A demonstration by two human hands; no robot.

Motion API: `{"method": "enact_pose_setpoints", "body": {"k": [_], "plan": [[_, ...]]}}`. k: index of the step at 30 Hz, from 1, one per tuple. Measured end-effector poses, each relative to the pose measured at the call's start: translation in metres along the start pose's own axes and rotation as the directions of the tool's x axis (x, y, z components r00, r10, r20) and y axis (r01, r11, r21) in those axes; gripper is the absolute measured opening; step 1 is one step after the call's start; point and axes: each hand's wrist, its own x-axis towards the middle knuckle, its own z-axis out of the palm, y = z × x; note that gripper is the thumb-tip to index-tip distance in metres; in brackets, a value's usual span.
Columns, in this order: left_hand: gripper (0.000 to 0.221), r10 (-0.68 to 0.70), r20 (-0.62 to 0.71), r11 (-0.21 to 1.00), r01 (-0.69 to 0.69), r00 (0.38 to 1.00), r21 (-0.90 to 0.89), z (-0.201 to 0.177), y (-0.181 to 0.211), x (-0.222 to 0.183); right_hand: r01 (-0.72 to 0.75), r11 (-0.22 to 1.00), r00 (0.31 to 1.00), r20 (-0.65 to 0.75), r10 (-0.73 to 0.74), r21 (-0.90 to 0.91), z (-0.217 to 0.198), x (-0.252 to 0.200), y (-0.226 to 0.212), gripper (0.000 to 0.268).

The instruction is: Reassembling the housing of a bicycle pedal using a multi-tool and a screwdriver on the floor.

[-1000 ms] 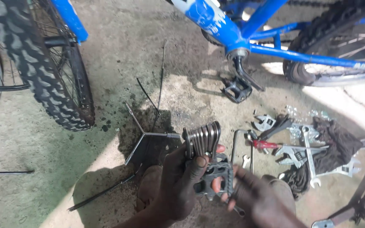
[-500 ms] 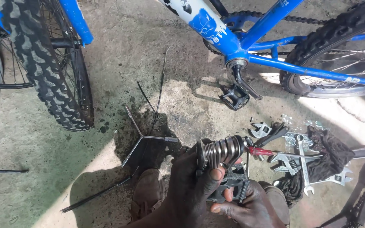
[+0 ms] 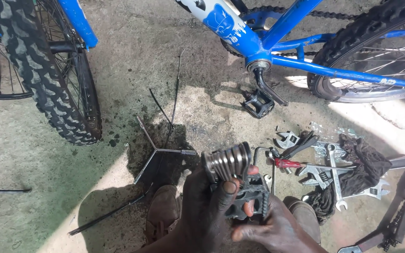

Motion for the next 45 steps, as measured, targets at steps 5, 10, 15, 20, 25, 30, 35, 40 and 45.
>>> {"method": "enact_pose_setpoints", "body": {"k": [5, 10, 15, 20, 25, 30, 35, 40, 45], "plan": [[0.042, -0.127, -0.001, 0.973, 0.124, 0.992, -0.194, -0.008, 0.002, 0.006, 0.018, 1.000, 0.945, 0.325, -0.016, -0.004, 0.005, -0.001, -0.027, 0.028], [0.051, -0.559, -0.279, 0.794, 0.406, 0.781, -0.453, -0.025, -0.019, 0.021, -0.128, 0.988, 0.986, 0.095, 0.136, -0.087, 0.015, 0.002, -0.038, 0.016], [0.055, -0.722, -0.339, 0.650, 0.425, 0.603, -0.630, -0.041, -0.028, 0.028, -0.259, 0.959, 0.964, 0.022, 0.263, -0.112, 0.038, 0.009, -0.064, 0.042], [0.047, -0.671, -0.379, 0.700, 0.376, 0.638, -0.607, -0.042, -0.033, 0.032, -0.242, 0.969, 0.965, -0.116, 0.236, -0.041, 0.045, 0.017, -0.062, 0.023], [0.046, -0.684, -0.372, 0.671, 0.342, 0.628, -0.658, -0.043, -0.042, 0.034, -0.113, 0.973, 0.979, -0.189, 0.074, -0.202, 0.044, 0.017, -0.063, 0.013], [0.045, -0.684, -0.362, 0.660, 0.325, 0.633, -0.677, -0.047, -0.050, 0.032, -0.189, 0.929, 0.979, -0.137, 0.152, -0.319, 0.052, 0.014, -0.075, 0.024], [0.047, -0.659, -0.356, 0.686, 0.335, 0.663, -0.646, -0.042, -0.045, 0.032, -0.139, 0.949, 0.987, -0.116, 0.110, -0.281, 0.047, 0.013, -0.067, 0.027], [0.046, -0.411, -0.239, 0.852, 0.277, 0.880, -0.445, -0.031, -0.033, 0.027, -0.014, 0.968, 1.000, -0.026, 0.008, -0.251, 0.038, 0.018, -0.065, 0.035], [0.044, -0.161, -0.187, 0.987, 0.155, 0.969, -0.046, -0.016, -0.026, 0.018, 0.101, 0.976, 0.995, 0.024, -0.098, -0.193, 0.028, 0.020, -0.054, 0.038]]}}
